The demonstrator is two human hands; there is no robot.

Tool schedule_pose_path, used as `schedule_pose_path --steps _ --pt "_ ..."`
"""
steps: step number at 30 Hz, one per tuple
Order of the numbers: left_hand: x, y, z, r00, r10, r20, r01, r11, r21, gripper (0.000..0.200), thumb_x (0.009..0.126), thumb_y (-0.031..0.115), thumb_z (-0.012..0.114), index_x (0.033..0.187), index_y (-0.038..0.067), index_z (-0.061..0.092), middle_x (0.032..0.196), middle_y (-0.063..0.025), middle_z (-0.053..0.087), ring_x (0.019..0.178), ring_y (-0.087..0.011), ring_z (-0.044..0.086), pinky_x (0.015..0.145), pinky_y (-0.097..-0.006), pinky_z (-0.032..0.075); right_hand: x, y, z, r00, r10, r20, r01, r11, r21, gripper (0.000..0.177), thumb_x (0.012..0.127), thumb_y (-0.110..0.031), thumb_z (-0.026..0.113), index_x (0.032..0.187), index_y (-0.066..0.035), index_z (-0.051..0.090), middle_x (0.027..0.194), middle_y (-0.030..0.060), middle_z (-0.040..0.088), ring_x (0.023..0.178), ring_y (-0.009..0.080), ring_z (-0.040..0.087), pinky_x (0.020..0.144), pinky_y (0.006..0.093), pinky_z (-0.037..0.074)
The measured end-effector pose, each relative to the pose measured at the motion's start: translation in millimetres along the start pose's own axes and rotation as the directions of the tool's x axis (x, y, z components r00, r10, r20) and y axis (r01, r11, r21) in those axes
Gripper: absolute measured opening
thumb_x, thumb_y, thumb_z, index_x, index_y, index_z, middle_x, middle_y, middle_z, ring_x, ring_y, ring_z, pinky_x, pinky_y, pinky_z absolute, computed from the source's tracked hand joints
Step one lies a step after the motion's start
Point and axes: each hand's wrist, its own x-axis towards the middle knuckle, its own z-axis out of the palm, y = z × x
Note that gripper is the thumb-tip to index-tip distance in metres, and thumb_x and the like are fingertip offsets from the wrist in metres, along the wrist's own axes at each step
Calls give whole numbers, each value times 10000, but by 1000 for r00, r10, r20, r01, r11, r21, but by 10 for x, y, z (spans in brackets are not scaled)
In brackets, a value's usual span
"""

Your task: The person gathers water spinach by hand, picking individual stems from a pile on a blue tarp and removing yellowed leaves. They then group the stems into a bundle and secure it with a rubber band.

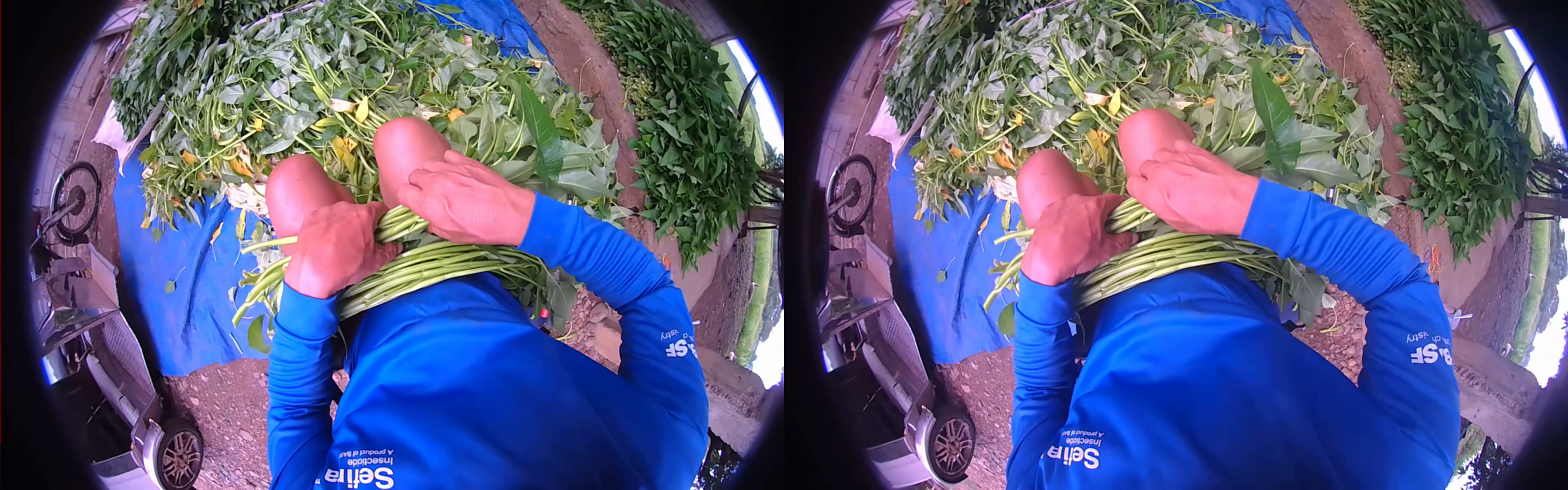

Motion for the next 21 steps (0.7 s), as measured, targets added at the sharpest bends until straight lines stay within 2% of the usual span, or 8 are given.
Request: schedule_pose_path --steps 1,3,7,11,12,16,19,21 --pt "-2 43 -32 1000 11 -5 -10 999 44 460 921 292 805 1287 37 694 943 -257 756 930 -450 732 825 -537 555 -16 -5 -31 1000 -9 -6 9 1000 26 508 803 -201 808 1250 -49 621 1158 125 672 1182 343 648 1048 511 485" --pt "50 -97 149 1000 19 -24 -20 998 -60 459 917 266 806 1288 30 673 944 -260 752 930 -455 727 824 -533 553 -52 -12 -111 999 -24 -24 26 997 75 507 794 -163 804 1252 -55 615 1145 109 669 1176 334 643 1062 499 463" --pt "47 -141 189 998 41 -55 -48 990 -129 447 916 227 802 1278 26 631 936 -262 742 937 -463 718 828 -528 551 -187 32 -284 970 188 153 -174 980 -101 601 764 -134 818 1325 -72 610 1202 117 670 1184 329 639 1102 523 439" --pt "-80 -78 284 971 133 -201 -149 987 -63 466 873 123 794 1285 34 595 973 -241 742 962 -457 709 833 -524 548 -509 115 101 980 -17 -197 -44 954 -298 886 713 -196 897 1523 -122 545 1369 88 663 1330 313 611 1174 591 389" --pt "-78 -75 282 977 126 -174 -139 988 -67 489 851 89 785 1294 33 585 998 -233 743 978 -454 709 841 -529 547 -559 114 10 986 55 -159 -96 961 -259 987 712 -314 929 1590 -178 496 1456 79 617 1429 311 548 1232 622 340" --pt "-100 -68 256 980 90 -175 -112 986 -121 487 852 81 781 1294 32 582 985 -247 737 981 -464 707 850 -546 545 -902 243 -265 981 146 -126 -178 938 -297 1161 685 -448 956 1679 -257 388 1665 103 449 1580 369 373 1303 653 238" --pt "-98 -22 237 981 79 -178 -97 991 -96 413 864 74 766 1225 24 570 962 -255 727 981 -471 703 838 -564 549 -1378 596 -370 938 340 -71 -336 839 -427 1036 787 -296 915 1678 -244 389 1705 129 407 1603 405 332 1297 671 237" --pt "-80 -25 226 985 58 -160 -72 994 -84 425 859 70 765 1232 19 567 965 -260 726 980 -476 701 832 -567 548 -1685 879 -450 822 545 -169 -506 559 -657 893 877 -87 759 1681 -207 389 1715 168 390 1607 434 314 1288 684 253"
